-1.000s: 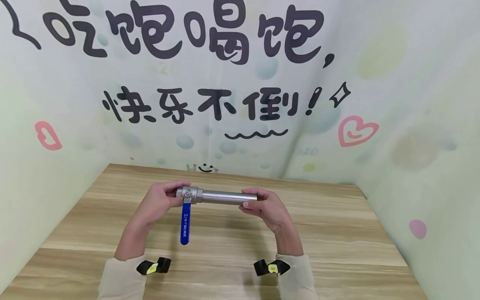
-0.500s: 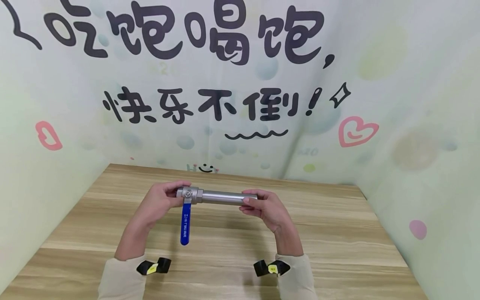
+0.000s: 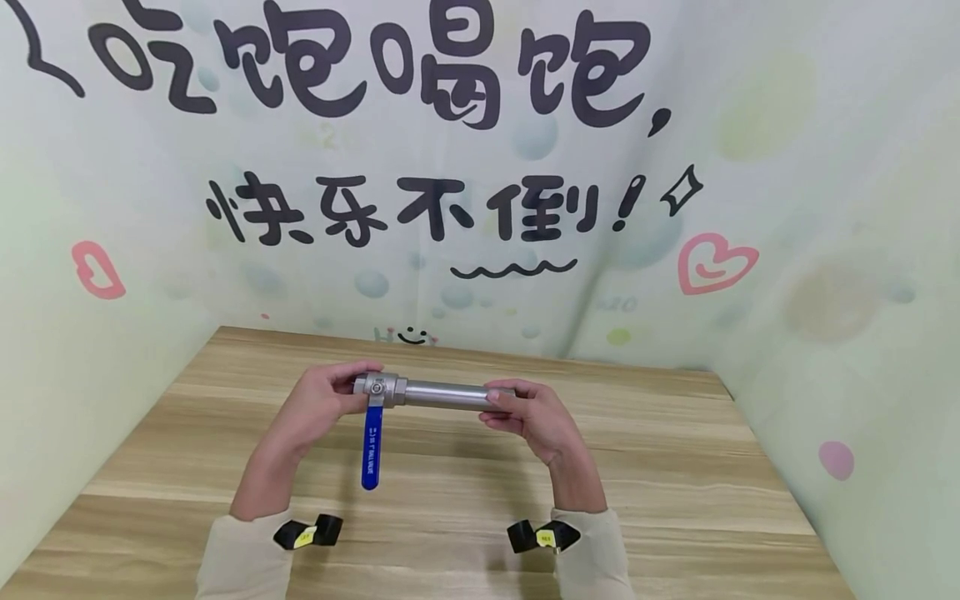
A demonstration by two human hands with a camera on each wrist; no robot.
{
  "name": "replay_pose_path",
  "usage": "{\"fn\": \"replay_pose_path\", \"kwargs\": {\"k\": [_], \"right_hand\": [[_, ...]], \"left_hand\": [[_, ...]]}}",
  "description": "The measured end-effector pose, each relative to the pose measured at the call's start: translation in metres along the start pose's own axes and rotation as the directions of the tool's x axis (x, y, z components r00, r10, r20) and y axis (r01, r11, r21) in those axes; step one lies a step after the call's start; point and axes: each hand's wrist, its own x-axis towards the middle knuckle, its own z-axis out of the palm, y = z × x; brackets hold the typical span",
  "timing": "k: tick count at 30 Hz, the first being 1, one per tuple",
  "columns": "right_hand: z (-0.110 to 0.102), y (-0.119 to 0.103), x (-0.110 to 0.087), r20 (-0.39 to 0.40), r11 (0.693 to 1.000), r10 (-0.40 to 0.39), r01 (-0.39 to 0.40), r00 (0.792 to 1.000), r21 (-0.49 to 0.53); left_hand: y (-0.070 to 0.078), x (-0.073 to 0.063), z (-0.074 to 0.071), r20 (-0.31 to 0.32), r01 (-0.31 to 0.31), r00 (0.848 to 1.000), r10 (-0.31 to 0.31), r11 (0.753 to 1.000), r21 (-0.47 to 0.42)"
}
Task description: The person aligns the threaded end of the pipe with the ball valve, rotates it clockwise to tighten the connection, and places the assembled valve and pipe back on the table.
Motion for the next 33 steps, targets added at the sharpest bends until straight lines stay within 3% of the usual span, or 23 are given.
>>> {"fn": "replay_pose_path", "kwargs": {"k": [33], "right_hand": [[-0.0001,0.0012,0.0024,-0.015,0.999,-0.002,0.003,1.000,0.053]], "left_hand": [[0.0011,0.0002,0.0007,-0.001,0.006,1.000,-0.006,1.000,0.001]]}}
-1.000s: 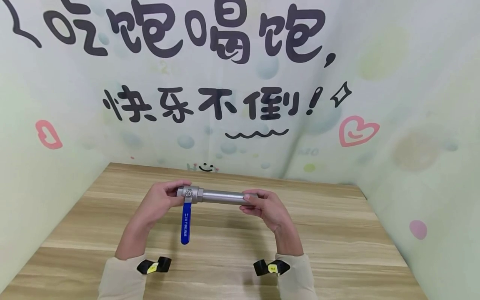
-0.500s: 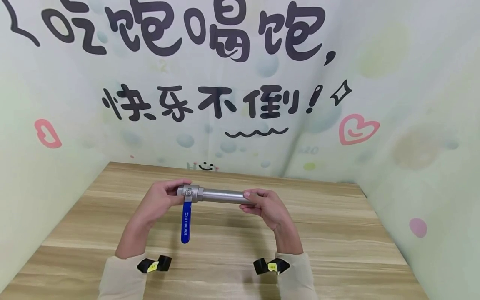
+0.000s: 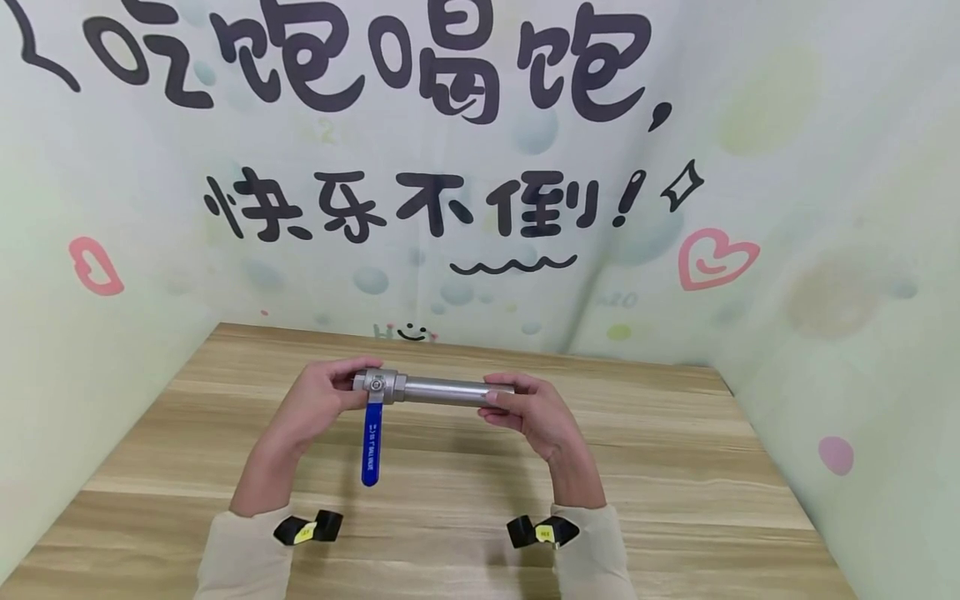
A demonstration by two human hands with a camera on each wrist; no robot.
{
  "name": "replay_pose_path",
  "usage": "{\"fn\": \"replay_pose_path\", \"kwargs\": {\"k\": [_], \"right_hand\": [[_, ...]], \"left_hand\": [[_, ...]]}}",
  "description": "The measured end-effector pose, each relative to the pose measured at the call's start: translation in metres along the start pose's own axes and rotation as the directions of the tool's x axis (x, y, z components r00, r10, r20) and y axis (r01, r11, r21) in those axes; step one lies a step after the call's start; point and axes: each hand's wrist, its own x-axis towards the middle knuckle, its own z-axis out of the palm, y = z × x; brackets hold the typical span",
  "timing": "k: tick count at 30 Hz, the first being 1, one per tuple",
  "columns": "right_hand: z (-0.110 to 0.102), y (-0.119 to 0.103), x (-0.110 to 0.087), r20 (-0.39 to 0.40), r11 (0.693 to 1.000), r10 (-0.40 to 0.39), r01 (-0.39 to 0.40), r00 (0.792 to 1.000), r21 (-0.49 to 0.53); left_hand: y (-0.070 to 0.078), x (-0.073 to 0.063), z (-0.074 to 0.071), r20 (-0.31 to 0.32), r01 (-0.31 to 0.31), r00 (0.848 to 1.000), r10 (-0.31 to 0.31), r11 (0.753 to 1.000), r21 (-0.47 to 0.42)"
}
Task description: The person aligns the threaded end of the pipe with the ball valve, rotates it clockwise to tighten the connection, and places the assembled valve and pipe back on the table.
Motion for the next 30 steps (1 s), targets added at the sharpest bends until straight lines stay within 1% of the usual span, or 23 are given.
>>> {"fn": "replay_pose_path", "kwargs": {"k": [17,30], "right_hand": [[-0.0018,0.0011,0.0001,0.023,0.999,-0.035,0.035,0.999,0.014],[-0.0009,-0.0002,0.0002,-0.004,1.000,-0.013,0.013,1.000,-0.006]], "left_hand": [[-0.0011,0.0006,-0.0008,-0.001,-0.001,1.000,0.001,1.000,0.006],[-0.0018,0.0011,-0.0010,0.001,-0.003,1.000,0.003,1.000,-0.007]]}}
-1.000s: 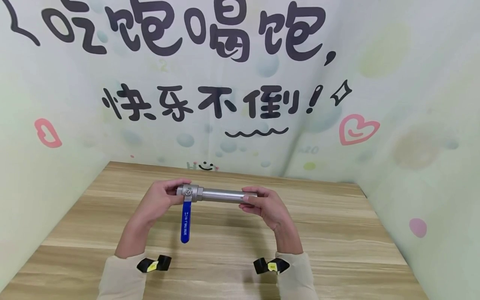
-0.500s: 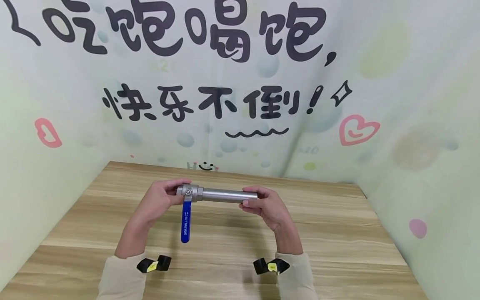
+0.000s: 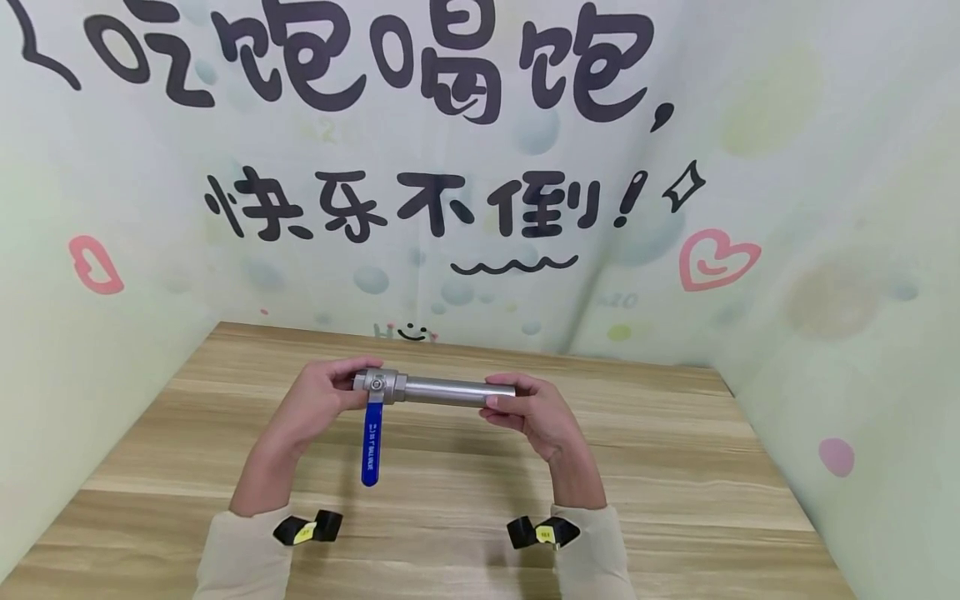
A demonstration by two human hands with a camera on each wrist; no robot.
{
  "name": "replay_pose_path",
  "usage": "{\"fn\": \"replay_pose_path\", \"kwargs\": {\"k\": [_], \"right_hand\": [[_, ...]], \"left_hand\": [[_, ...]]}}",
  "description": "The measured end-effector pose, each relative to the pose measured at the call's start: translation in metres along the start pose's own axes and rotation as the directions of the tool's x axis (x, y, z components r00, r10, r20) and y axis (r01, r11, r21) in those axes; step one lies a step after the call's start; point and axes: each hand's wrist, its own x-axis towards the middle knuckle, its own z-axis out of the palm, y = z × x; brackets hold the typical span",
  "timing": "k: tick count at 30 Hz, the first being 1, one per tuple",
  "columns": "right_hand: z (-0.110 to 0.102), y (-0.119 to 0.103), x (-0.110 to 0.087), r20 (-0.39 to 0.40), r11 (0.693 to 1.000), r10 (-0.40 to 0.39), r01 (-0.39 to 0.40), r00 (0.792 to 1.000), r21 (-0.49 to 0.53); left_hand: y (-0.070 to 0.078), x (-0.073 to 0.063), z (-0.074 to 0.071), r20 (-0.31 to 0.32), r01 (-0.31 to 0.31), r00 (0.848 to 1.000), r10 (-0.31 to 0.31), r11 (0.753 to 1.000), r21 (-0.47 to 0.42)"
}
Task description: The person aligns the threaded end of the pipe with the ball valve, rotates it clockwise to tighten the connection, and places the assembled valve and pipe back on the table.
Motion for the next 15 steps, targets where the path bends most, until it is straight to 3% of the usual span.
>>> {"fn": "replay_pose_path", "kwargs": {"k": [15], "right_hand": [[0.0007,-0.0010,-0.0019,-0.011,1.000,0.012,-0.013,1.000,-0.011]], "left_hand": [[0.0015,-0.0007,0.0004,0.000,0.008,1.000,-0.008,1.000,0.005]]}}
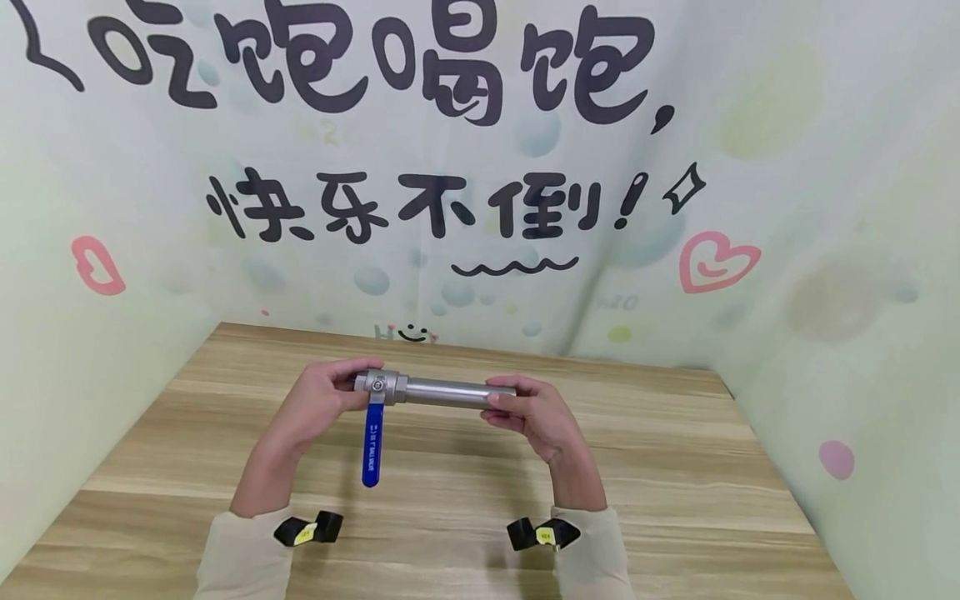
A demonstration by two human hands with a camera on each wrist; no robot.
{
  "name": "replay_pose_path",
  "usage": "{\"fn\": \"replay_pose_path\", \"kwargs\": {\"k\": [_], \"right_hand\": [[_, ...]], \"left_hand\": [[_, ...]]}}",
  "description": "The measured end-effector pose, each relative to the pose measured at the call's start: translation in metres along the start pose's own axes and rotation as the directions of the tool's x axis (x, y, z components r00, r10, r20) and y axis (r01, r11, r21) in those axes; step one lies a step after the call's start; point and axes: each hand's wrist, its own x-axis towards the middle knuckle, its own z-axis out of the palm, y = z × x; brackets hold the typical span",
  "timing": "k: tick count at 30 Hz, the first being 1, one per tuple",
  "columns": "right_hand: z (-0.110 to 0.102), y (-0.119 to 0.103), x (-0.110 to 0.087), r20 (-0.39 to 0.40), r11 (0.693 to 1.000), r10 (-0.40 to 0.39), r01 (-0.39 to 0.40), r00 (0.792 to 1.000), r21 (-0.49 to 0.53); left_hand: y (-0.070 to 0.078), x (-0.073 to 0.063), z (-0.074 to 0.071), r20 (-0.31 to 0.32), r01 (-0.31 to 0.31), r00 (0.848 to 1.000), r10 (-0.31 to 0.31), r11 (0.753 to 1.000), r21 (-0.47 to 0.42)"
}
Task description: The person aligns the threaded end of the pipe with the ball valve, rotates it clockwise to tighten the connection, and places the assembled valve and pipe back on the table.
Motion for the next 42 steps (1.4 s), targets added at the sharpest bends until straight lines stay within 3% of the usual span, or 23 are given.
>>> {"fn": "replay_pose_path", "kwargs": {"k": [33,42], "right_hand": [[-0.0023,0.0011,0.0021,0.010,0.997,0.039,-0.038,0.999,-0.068],[-0.0043,0.0024,0.0029,0.037,0.998,0.061,-0.059,0.997,-0.034]], "left_hand": [[-0.0014,-0.0006,0.0001,0.012,-0.018,1.000,0.018,1.000,-0.013],[-0.0021,0.0003,0.0008,0.000,-0.012,1.000,0.012,1.000,-0.006]]}}
